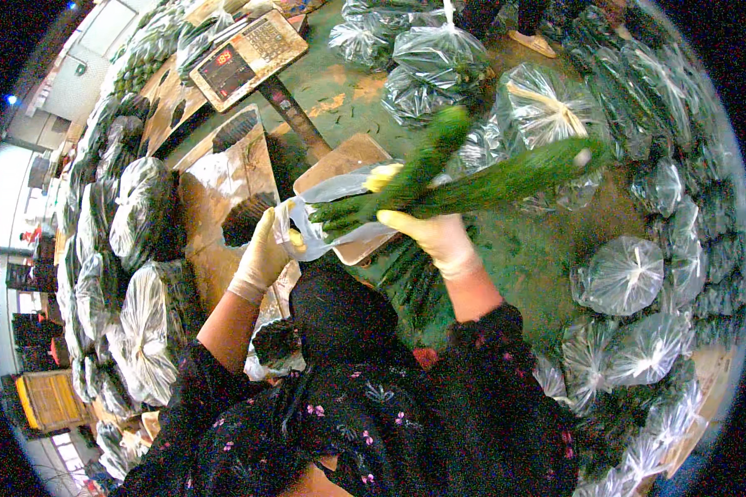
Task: The person picks up green cucumbers from a pile on the floor, places them into a clear plastic bag, and then ties the bag closed.
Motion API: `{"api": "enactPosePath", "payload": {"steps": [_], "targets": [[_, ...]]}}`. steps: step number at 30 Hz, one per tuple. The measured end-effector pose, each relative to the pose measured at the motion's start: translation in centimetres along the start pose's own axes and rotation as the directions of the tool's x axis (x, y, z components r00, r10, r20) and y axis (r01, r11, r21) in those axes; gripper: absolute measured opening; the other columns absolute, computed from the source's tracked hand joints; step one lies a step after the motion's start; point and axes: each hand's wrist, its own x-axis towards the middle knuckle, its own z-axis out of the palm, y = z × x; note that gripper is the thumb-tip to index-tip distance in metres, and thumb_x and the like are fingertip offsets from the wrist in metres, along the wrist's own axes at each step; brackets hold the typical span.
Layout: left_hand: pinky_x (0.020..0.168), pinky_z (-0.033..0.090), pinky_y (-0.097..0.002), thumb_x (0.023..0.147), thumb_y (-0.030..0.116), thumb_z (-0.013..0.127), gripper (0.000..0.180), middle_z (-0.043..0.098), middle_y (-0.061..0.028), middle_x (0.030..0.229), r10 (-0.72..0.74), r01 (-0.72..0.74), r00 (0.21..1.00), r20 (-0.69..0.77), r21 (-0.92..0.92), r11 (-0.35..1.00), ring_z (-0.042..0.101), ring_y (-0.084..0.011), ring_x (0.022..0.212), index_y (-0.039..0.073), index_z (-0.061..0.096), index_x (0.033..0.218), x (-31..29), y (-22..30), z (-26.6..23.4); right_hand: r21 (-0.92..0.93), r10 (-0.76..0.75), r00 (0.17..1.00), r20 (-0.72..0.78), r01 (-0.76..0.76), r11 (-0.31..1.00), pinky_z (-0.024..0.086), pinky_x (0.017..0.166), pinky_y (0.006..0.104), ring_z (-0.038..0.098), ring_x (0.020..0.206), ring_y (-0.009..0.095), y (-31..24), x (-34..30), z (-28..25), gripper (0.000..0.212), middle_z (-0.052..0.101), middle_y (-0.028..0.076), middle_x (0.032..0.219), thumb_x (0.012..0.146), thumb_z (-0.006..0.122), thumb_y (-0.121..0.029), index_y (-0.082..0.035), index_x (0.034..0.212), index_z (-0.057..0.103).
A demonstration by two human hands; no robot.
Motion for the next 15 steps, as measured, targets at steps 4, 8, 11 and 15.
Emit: {"api": "enactPosePath", "payload": {"steps": [4,8,11,15], "targets": [[0.102,0.028,-0.0364,0.093,0.043,0.036,0.052,0.046,-0.0086,0.129,0.071,-0.073,0.997,0.023,0.087,0.994,0.045,-0.0206,0.112,0.006,0.041,0.129,0.1,0.4,-0.9,-0.249,0.141,0.959,0.247,-0.078,0.965,0.038,0.094,0.0321,0.05,0.105,0.017,8.5,3.2,1.2,0.044,0.056,0.005,0.113,0.074,0.068,-0.007,-0.004,0.115,0.053],[0.104,0.023,-0.0336,0.094,0.043,0.03,0.052,0.048,-0.0061,0.124,0.006,-0.001,0.998,-0.057,0.095,0.995,0.04,-0.0184,0.119,0.006,0.04,0.129,0.0,3.4,-1.8,-0.855,0.487,0.797,0.356,0.068,0.515,0.041,0.091,0.0347,0.056,0.102,0.027,13.2,5.4,-3.4,0.049,0.059,0.013,0.11,0.067,0.066,-0.008,-0.008,0.115,0.055],[0.104,0.024,-0.0344,0.094,0.042,0.03,0.052,0.049,-0.0062,0.123,0.047,-0.057,0.997,0.057,0.175,0.983,0.042,-0.0183,0.115,0.005,0.042,0.128,0.4,2.8,-2.1,-0.993,0.425,0.905,0.02,-0.032,0.115,0.041,0.089,0.04,0.055,0.103,0.032,15.9,6.8,-6.3,0.039,0.058,0.016,0.109,0.068,0.056,-0.006,-0.008,0.107,0.058],[0.095,0.034,-0.0321,0.095,0.039,0.033,0.045,0.055,-0.0027,0.11,-0.186,0.271,0.928,0.323,-0.927,-0.257,0.046,-0.0164,0.105,0.006,0.044,0.124,1.3,1.8,-4.8,-0.962,0.094,0.991,-0.099,-0.12,0.246,0.037,0.095,0.039,0.049,0.11,0.032,13.5,9.3,-6.7,0.044,0.054,0.017,0.116,0.072,0.064,-0.013,-0.006,0.114,0.054]]}}
